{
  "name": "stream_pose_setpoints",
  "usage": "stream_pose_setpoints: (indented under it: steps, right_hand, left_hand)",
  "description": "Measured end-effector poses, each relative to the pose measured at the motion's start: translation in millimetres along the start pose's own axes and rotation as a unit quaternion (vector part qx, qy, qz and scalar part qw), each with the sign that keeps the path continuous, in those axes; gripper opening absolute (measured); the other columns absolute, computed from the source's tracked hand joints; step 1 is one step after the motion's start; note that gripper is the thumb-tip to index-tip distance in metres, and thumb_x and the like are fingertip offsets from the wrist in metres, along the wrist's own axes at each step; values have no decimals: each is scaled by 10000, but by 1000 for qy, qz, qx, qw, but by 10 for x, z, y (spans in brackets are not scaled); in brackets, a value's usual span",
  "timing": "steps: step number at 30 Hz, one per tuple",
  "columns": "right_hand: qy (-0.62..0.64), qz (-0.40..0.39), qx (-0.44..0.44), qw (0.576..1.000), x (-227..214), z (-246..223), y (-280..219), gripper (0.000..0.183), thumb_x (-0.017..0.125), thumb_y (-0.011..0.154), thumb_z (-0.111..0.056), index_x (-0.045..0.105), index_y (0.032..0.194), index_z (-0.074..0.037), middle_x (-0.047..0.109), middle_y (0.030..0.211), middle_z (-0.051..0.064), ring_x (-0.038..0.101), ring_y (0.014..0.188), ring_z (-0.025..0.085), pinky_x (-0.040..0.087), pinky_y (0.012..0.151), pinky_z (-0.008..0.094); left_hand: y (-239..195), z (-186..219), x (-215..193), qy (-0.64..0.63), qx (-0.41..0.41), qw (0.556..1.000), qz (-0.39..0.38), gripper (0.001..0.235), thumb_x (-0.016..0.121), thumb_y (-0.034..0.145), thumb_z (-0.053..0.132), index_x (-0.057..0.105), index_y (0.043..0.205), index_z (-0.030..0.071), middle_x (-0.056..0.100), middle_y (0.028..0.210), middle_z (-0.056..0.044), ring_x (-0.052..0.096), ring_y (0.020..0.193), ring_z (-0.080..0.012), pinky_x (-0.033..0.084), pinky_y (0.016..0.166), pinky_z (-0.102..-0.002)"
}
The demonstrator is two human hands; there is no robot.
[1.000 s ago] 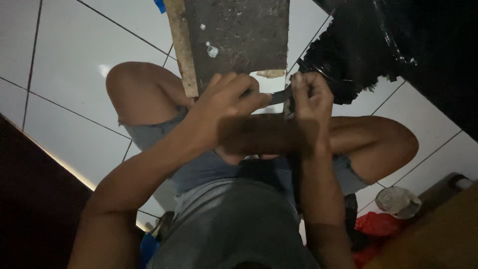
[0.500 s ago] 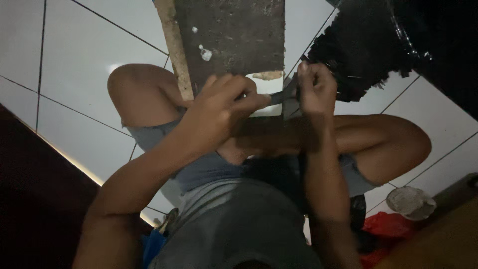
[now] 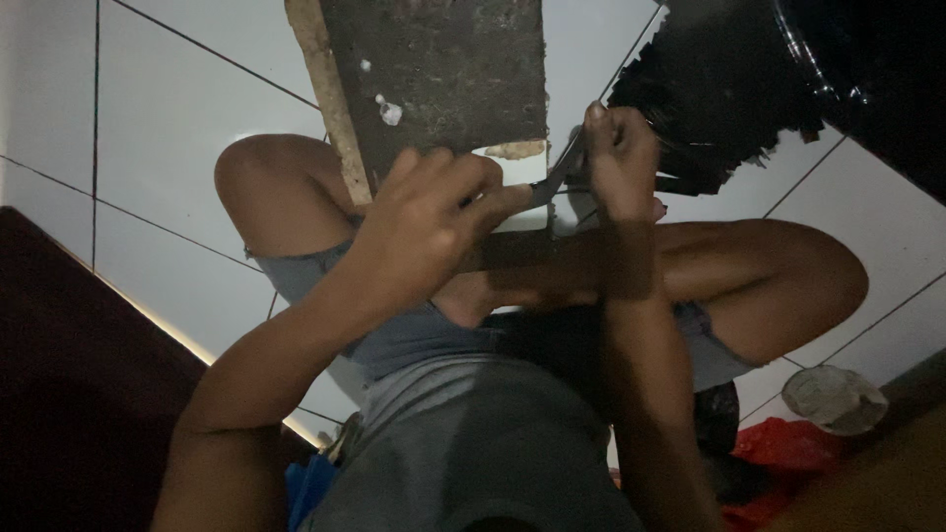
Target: The person sits cross-legged on the floor and uses scissors to cut a black sheet of material into thin strips. The person holds the material against a wooden board and repeatedly cuts strips, which accumulate on the floor.
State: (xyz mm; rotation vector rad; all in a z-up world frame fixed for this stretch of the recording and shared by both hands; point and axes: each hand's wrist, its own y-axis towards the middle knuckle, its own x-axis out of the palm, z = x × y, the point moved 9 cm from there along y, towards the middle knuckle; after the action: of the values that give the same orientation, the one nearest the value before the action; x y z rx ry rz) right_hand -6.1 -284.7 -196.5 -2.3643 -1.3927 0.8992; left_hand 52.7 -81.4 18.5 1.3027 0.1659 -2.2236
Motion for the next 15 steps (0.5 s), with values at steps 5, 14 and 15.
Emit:
stream_pose_setpoints:
  steps: [5, 14, 15]
  right_hand:
    - [-91, 28, -23, 995, -34, 104, 123, 336, 600, 1083, -347, 703, 1002, -37, 674, 836, 61, 621, 763, 128, 486, 703, 315]
    - [-82, 165, -131, 974, -778, -62, 86, 361, 662, 1121, -382, 676, 995, -44, 629, 903, 95, 568, 826, 182, 500, 777, 366]
    - [-49, 181, -102, 977, -949, -98, 18, 332, 656, 1097, -394, 660, 1003, -76, 628, 905, 54, 599, 778, 145, 541, 710, 328]
  left_hand:
    - [24, 77, 39, 66, 22, 998, -6, 409, 760, 898, 114, 744, 1305, 150, 633, 1080, -41, 579, 931, -198, 382, 771, -376]
    - [52, 89, 65, 80, -4, 997, -8, 529, 778, 895, 260, 680, 1414, 289, 590, 1030, -49, 538, 920, -231, 352, 737, -398]
    - [63, 93, 82, 79, -5, 997, -6, 493, 780, 925, 300, 681, 1407, 291, 583, 1008, -58, 525, 891, -232, 347, 724, -398]
